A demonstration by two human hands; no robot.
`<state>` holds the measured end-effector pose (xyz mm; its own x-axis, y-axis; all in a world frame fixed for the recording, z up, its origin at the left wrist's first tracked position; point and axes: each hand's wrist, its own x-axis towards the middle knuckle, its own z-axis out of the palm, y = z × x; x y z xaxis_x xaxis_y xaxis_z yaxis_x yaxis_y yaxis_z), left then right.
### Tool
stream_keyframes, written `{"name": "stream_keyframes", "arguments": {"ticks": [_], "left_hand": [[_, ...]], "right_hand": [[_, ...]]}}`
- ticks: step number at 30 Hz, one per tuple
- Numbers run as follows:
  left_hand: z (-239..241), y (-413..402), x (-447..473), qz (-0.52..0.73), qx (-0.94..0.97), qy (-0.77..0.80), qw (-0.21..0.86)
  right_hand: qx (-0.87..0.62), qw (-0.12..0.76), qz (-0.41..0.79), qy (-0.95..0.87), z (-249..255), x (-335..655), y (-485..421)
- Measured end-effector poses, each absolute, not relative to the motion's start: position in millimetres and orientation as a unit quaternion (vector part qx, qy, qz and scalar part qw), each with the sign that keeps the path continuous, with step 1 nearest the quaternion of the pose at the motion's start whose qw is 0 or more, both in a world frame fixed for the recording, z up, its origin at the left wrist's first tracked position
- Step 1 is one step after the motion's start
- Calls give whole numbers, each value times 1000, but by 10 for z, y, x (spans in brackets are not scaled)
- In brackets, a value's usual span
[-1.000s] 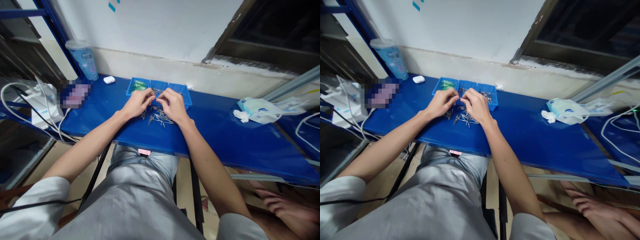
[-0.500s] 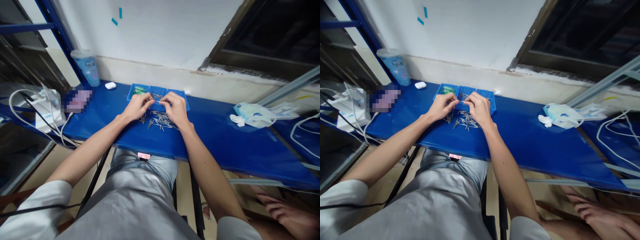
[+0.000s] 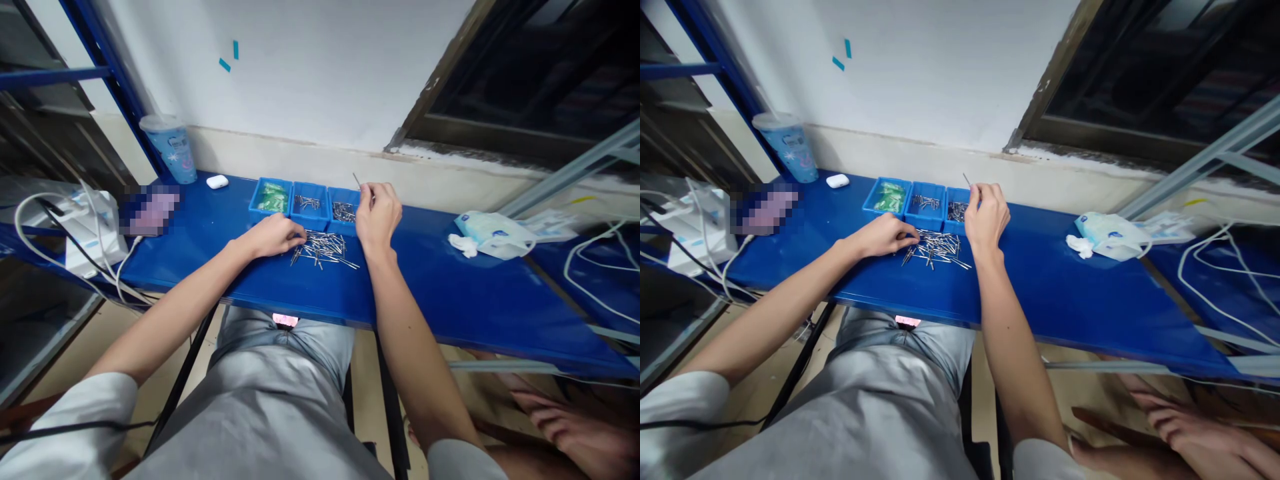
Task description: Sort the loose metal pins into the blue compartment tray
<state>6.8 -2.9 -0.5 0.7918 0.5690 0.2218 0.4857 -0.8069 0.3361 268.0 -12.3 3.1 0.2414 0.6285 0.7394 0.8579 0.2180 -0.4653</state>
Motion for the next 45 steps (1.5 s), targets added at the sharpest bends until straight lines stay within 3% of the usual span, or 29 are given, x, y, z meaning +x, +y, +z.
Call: {"name": "stream_keyframes", "arguments": {"ticks": [4, 13, 22, 35, 45], "left_hand": [[-3, -18, 50, 117, 936, 311, 113], [-54, 8, 40, 128, 938, 308, 91], [-59, -33, 54, 117, 944, 307, 31], [-9, -70, 65, 264, 904, 319, 108], [-5, -51, 64, 334, 882, 312, 116]], "right_hand": [[-640, 465, -105, -603, 5, 2686, -103], [-502, 467, -67, -725, 52, 2409, -242], [-457, 433, -14, -777, 47, 2284, -308], [-420, 388, 16, -821, 1, 2271, -285], [-415, 434, 58, -797, 27, 2222, -286]]}}
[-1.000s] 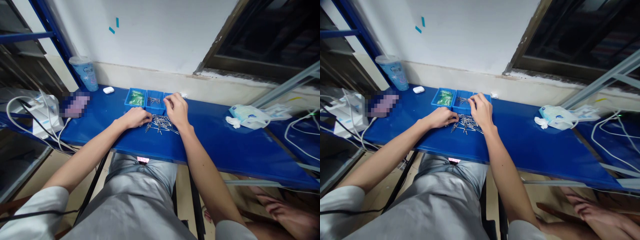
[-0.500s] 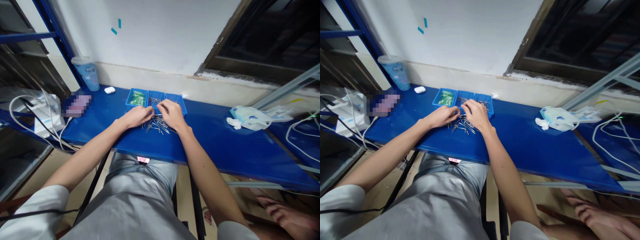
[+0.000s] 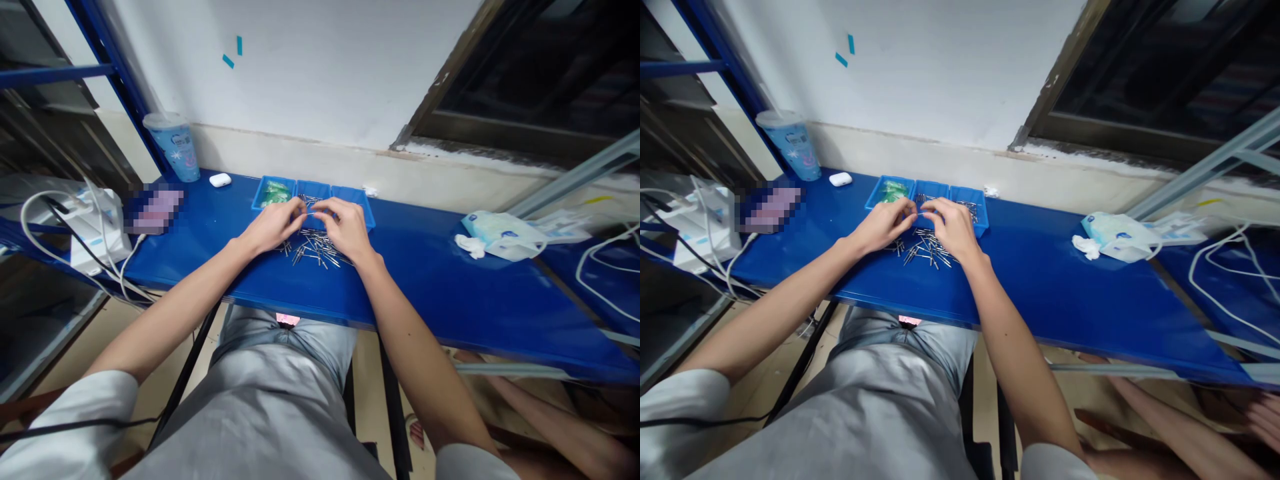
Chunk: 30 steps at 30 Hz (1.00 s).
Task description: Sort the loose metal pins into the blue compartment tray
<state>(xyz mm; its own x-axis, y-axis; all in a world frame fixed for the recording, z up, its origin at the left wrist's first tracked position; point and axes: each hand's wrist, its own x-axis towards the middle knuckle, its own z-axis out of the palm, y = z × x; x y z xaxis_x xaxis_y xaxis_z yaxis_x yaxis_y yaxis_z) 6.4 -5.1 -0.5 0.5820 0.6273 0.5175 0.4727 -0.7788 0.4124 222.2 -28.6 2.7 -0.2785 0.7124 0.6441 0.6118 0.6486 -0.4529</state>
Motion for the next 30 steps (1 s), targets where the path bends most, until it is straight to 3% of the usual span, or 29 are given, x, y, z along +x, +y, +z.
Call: {"name": "stream_keyframes", "arguments": {"ticks": [9, 24, 30], "left_hand": [[8, -49, 65, 341, 883, 303, 113], [26, -49, 90, 385, 858, 317, 123], [-2, -30, 60, 331, 876, 335, 104]], "right_hand": [[-421, 438, 123, -785, -44, 2177, -301], [-418, 444, 28, -792, -7, 2224, -262], [-443, 479, -17, -758, 59, 2389, -270]]}}
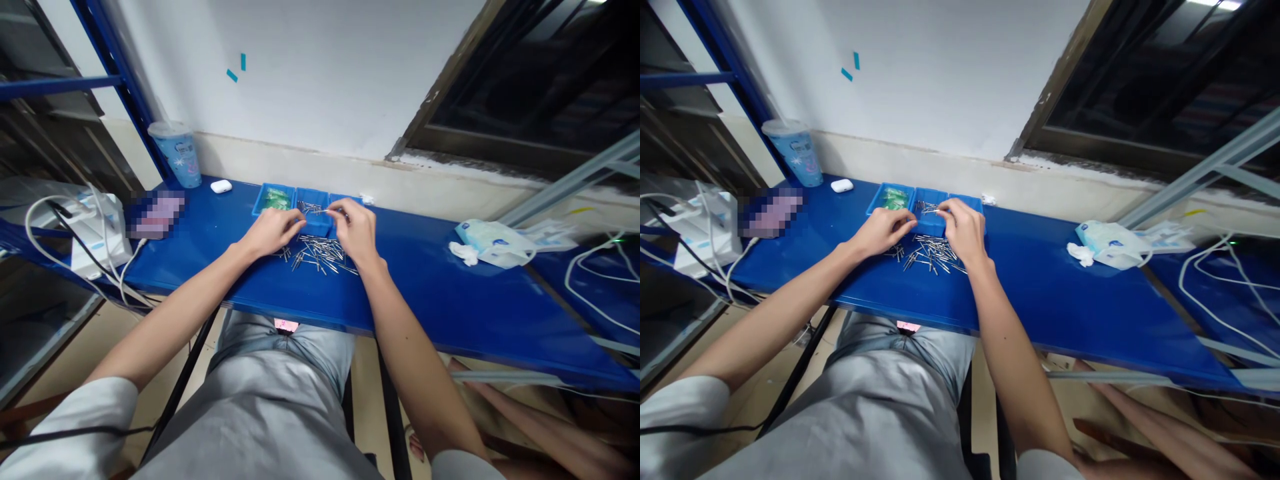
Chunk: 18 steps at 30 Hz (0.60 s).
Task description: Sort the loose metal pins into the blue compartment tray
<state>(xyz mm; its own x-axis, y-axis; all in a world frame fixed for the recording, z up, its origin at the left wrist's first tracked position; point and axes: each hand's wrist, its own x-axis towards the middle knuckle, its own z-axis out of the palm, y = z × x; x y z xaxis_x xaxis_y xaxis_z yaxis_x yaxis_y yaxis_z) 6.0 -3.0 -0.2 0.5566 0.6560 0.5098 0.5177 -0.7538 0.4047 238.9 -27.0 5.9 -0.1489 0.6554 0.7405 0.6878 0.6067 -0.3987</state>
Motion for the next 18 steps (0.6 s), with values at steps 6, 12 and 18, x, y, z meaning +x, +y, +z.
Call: {"name": "stream_keyframes", "arguments": {"ticks": [6, 12, 18], "left_hand": [[-119, 48, 40, 212, 914, 345, 39], [-58, -8, 70, 137, 915, 378, 29], [-22, -37, 68, 144, 917, 367, 63]], "right_hand": [[-513, 562, -126, -637, 99, 2539, -249], [-583, 546, -149, -583, 49, 2555, -188], [-625, 483, -140, -597, -62, 2622, -76]]}}
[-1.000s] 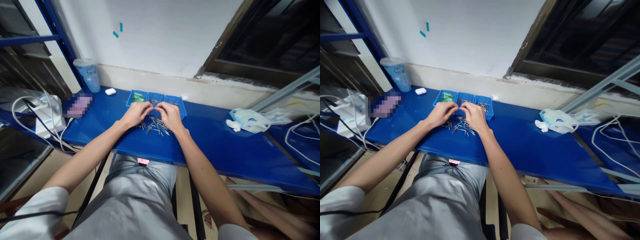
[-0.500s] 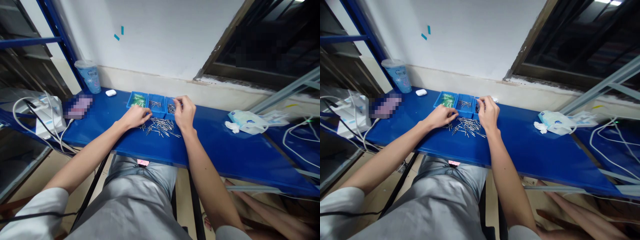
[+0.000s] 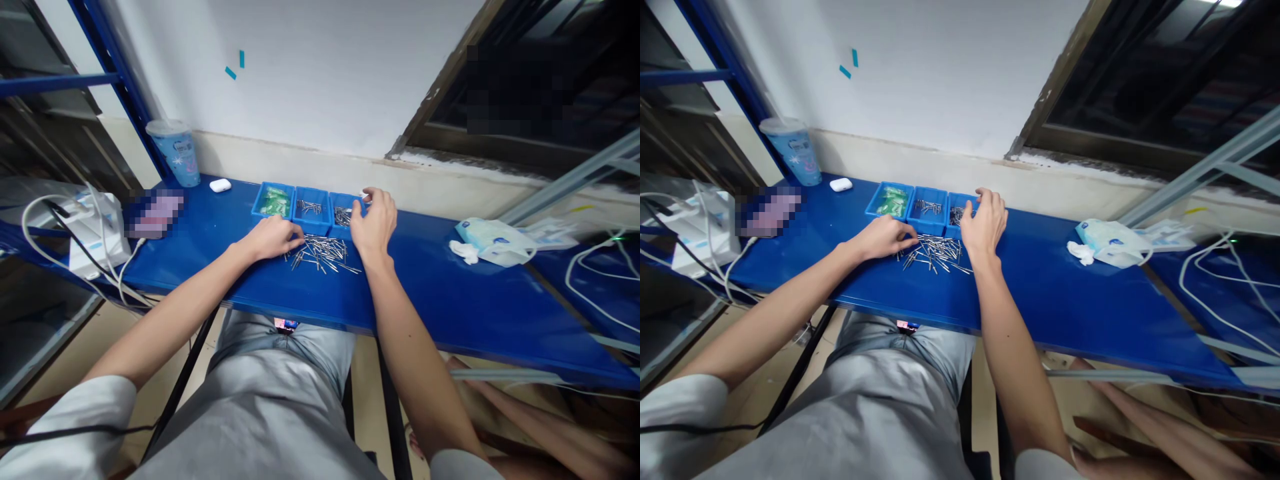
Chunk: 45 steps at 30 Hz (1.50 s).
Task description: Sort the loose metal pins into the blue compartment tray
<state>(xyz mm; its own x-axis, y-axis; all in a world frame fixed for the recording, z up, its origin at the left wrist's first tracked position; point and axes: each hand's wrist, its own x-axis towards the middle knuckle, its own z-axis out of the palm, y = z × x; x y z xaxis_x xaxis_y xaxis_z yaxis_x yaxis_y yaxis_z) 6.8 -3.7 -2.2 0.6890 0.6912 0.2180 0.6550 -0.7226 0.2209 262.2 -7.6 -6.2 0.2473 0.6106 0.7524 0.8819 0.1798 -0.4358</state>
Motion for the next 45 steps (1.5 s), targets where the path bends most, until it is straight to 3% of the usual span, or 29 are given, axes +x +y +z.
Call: {"name": "stream_keyframes", "arguments": {"ticks": [9, 15, 22, 37, 45], "left_hand": [[-29, -51, 76, 120, 919, 363, 91], [-60, -42, 84, 124, 918, 371, 71], [3, -84, 78, 223, 893, 384, 71], [23, -102, 70, 315, 870, 367, 95], [20, -94, 74, 334, 864, 365, 95]], "right_hand": [[-527, 459, -85, -711, 15, 2412, -195], [-462, 380, -25, -801, 31, 2298, -289], [-469, 299, 29, -831, -10, 2213, -333], [-430, 403, 55, -806, -9, 2213, -276], [-419, 381, 51, -822, 7, 2193, -310]]}}
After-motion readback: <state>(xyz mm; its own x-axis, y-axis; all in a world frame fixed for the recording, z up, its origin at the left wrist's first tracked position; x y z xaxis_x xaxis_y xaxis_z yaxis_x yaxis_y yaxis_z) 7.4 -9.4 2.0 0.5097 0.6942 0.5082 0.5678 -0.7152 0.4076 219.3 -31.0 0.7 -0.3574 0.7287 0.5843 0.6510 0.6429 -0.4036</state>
